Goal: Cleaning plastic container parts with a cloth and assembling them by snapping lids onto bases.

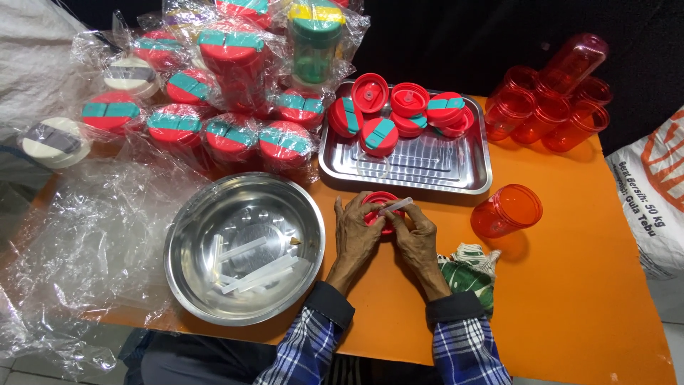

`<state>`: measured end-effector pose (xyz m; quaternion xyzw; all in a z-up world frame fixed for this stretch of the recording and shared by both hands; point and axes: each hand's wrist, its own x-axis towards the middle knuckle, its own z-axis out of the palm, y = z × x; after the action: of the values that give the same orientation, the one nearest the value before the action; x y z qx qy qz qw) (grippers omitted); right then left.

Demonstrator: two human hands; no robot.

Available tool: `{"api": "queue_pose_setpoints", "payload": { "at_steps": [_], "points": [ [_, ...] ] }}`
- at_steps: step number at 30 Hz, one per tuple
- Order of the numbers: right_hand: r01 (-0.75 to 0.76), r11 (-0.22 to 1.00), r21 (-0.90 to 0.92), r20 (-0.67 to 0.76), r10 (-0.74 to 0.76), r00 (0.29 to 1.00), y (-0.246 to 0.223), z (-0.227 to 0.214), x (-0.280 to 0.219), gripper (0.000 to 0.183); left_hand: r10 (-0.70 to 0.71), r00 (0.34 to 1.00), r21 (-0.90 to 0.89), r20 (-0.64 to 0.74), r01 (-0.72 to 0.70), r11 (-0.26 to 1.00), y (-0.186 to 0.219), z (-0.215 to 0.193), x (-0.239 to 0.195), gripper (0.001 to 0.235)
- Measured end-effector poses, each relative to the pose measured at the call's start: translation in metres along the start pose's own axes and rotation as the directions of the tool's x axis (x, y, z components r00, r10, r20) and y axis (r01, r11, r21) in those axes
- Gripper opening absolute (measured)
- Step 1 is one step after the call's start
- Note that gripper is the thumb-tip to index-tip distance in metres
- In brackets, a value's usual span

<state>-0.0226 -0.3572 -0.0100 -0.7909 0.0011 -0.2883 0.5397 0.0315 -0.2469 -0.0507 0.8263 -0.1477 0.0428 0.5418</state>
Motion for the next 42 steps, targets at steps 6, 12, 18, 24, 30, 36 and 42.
{"api": "queue_pose_setpoints", "payload": {
  "at_steps": [6,12,18,24,30,36,42],
  "points": [
    [0.026,0.996,-0.084,0.018,-0.024,1.0,0.03,-0.004,0.002,0.013,0.021,1.0,-0.017,-0.023,-0.022,1.0,0.001,0.0,-0.001,0.015],
    [0.062,0.976,-0.207,0.052,-0.052,0.997,0.035,-0.006,0.005,0.012,0.031,0.998,-0.016,-0.049,-0.032,0.999,0.002,0.0,-0.001,0.014],
    [0.152,0.928,-0.341,0.024,-0.153,0.988,0.054,-0.002,0.001,0.009,0.041,0.997,-0.029,-0.062,-0.043,0.999,0.003,-0.001,-0.002,0.014],
    [0.152,0.911,-0.383,-0.03,-0.177,0.984,0.048,0.007,-0.003,0.013,0.054,0.996,-0.032,-0.07,-0.056,0.998,-0.005,0.004,-0.002,0.013],
    [0.211,0.92,-0.329,-0.066,-0.246,0.967,0.071,0.012,-0.008,0.013,0.059,0.997,-0.031,-0.05,-0.061,0.998,0.0,0.001,-0.001,0.017],
    [0.188,0.965,-0.183,-0.049,-0.2,0.979,-0.005,0.007,-0.002,0.025,0.089,0.995,-0.062,-0.054,-0.093,0.994,0.011,-0.004,-0.003,0.015],
    [0.082,0.995,-0.057,-0.072,-0.086,0.994,0.001,0.009,-0.004,0.018,0.061,0.996,-0.049,-0.058,-0.064,0.997,0.0,0.002,0.0,0.012]
  ]
}}
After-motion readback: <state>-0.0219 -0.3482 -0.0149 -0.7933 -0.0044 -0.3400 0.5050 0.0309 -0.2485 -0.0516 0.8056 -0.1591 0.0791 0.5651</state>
